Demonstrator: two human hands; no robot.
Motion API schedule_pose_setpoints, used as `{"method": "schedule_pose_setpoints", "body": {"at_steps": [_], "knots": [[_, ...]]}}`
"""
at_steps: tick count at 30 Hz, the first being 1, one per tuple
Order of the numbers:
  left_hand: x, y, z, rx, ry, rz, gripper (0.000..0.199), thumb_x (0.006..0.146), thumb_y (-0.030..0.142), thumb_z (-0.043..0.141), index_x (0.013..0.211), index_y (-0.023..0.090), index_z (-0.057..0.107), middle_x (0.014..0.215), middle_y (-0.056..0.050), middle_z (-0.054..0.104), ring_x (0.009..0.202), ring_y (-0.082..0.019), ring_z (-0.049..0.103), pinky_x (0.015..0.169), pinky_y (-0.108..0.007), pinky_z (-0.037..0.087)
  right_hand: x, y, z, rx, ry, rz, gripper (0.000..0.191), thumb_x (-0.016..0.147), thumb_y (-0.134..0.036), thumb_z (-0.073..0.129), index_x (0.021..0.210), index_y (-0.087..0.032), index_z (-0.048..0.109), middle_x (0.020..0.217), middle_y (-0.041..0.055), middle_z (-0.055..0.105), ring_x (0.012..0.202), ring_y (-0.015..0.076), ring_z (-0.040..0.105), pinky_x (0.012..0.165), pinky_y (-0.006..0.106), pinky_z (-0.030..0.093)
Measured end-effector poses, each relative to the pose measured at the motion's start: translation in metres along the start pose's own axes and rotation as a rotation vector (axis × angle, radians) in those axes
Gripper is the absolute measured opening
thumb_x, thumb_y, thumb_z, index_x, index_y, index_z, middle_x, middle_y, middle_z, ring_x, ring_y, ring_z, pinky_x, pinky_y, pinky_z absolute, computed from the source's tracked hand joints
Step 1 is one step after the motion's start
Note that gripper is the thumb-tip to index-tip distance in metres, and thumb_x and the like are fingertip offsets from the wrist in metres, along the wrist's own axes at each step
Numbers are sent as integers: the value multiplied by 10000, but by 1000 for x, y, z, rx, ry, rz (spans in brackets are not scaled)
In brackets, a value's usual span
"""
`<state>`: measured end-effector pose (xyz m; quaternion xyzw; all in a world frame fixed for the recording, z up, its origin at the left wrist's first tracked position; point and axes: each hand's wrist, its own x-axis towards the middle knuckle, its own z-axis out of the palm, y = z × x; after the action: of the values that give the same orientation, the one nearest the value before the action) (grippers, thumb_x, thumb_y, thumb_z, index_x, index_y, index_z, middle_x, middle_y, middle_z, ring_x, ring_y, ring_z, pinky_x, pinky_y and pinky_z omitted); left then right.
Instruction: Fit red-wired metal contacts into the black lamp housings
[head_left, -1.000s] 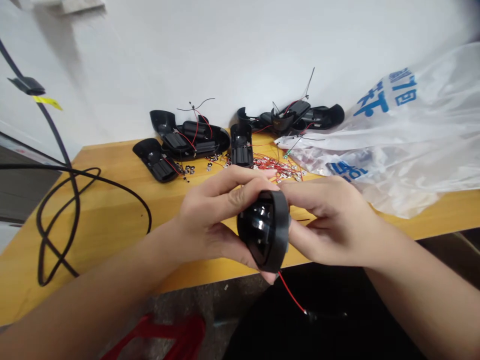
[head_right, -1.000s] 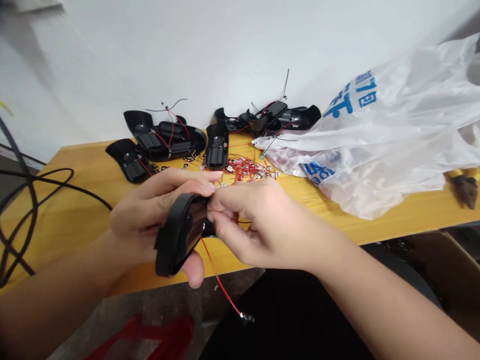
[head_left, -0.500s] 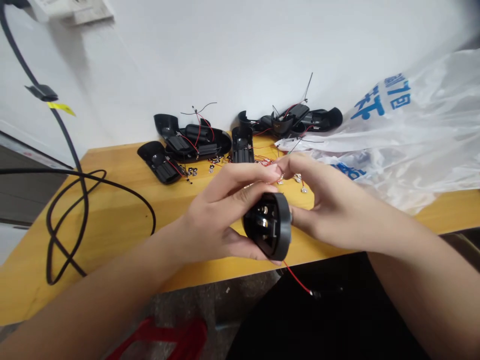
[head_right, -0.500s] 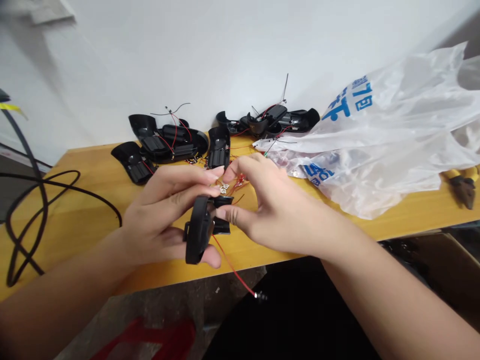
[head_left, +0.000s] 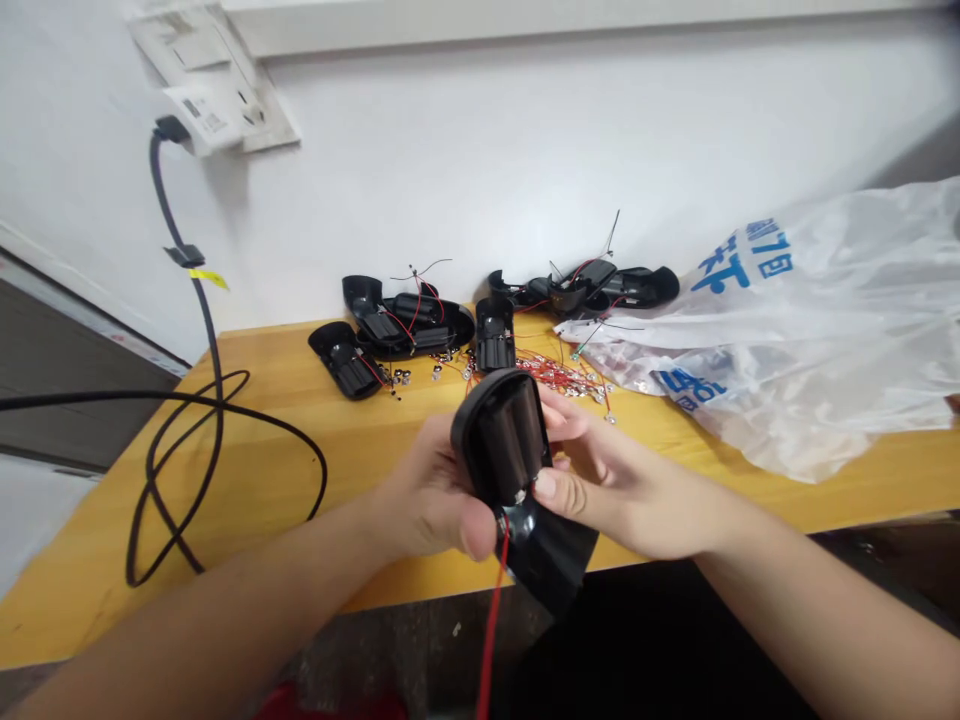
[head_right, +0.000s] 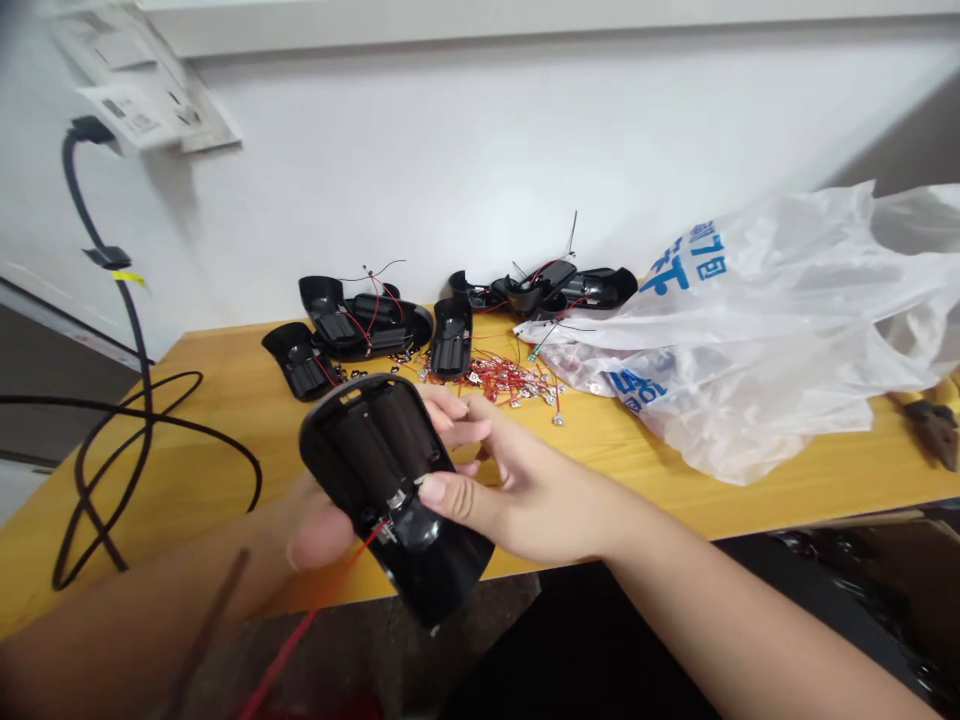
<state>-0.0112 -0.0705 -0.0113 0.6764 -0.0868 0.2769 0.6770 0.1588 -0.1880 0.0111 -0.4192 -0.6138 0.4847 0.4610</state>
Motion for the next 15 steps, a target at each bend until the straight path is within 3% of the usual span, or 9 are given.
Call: {"method": "schedule_pose_setpoints", "body": {"at_steps": [3, 6, 8, 10, 11, 12, 13, 14, 15], "knots": [[0, 5, -1, -16, -20, -43, 664, 847, 659, 719, 1373, 259, 646, 1344, -110, 642, 1192, -308, 671, 1033, -427, 597, 7, 3, 6, 73, -62, -45, 348, 1067, -365, 536, 1378, -214, 500, 1258, 76, 623, 1162, 160, 619, 1001, 288, 547], [3, 6, -10, 272, 29, 64, 666, 801, 626, 785, 1351, 272, 661, 1365, -106, 624, 1234, -301, 641, 1097, -427, 549, 6, -5, -1, 26, 5, 10, 341, 1066, -366, 544, 1363, -198, 558, 1159, 59, 690, 1058, 152, 680, 917, 255, 586], [5, 5, -18, 456, 37, 136, 771, 770, 631, 808, 1429, 290, 599, 1420, -113, 596, 1323, -325, 587, 1187, -480, 467, -8, -13, -11, -98, 65, 69, 280, 1062, -365, 551, 1276, -213, 646, 1010, 30, 743, 862, 134, 724, 746, 209, 605], [7, 2, -24, 573, -30, 169, 900, 739, 667, 813, 1507, 303, 518, 1451, -131, 575, 1369, -350, 548, 1204, -526, 436, -36, -18, -20, -379, 187, 63, 188, 1042, -339, 584, 1059, -239, 742, 849, -2, 757, 693, 118, 717, 601, 174, 574], [7, 0, -25, 620, -79, 156, 923, 742, 674, 807, 1527, 301, 497, 1460, -144, 563, 1371, -357, 544, 1188, -537, 448, -53, -18, -23, -573, 332, -17, 137, 1011, -314, 634, 1030, -271, 762, 866, -13, 777, 681, 122, 727, 603, 176, 579], [6, -2, -26, 665, -118, 130, 904, 768, 670, 788, 1534, 291, 492, 1463, -157, 555, 1364, -356, 547, 1169, -537, 463, -70, -17, -25, -770, 520, -105, 150, 975, -288, 682, 1095, -300, 770, 947, -7, 801, 724, 149, 753, 632, 200, 598], [6, -3, -26, 702, -148, 97, 851, 814, 654, 755, 1531, 276, 498, 1458, -169, 554, 1353, -349, 554, 1151, -531, 476, -86, -15, -25, -957, 673, -152, 287, 945, -260, 715, 1224, -315, 754, 1025, 12, 806, 773, 183, 771, 689, 242, 621], [5, -4, -24, 731, -164, 67, 781, 866, 627, 715, 1523, 258, 511, 1448, -178, 557, 1339, -337, 562, 1137, -520, 485, -99, -12, -25, -1119, 752, -236, 415, 922, -247, 732, 1333, -300, 720, 1086, 46, 799, 824, 220, 776, 760, 293, 629], [5, -5, -23, 749, -174, 41, 713, 912, 592, 676, 1512, 238, 525, 1436, -184, 563, 1325, -325, 572, 1129, -508, 488, -109, -10, -24, -1237, 708, -288, 518, 924, -227, 721, 1435, -288, 660, 1168, 77, 780, 918, 253, 775, 843, 341, 624]]}}
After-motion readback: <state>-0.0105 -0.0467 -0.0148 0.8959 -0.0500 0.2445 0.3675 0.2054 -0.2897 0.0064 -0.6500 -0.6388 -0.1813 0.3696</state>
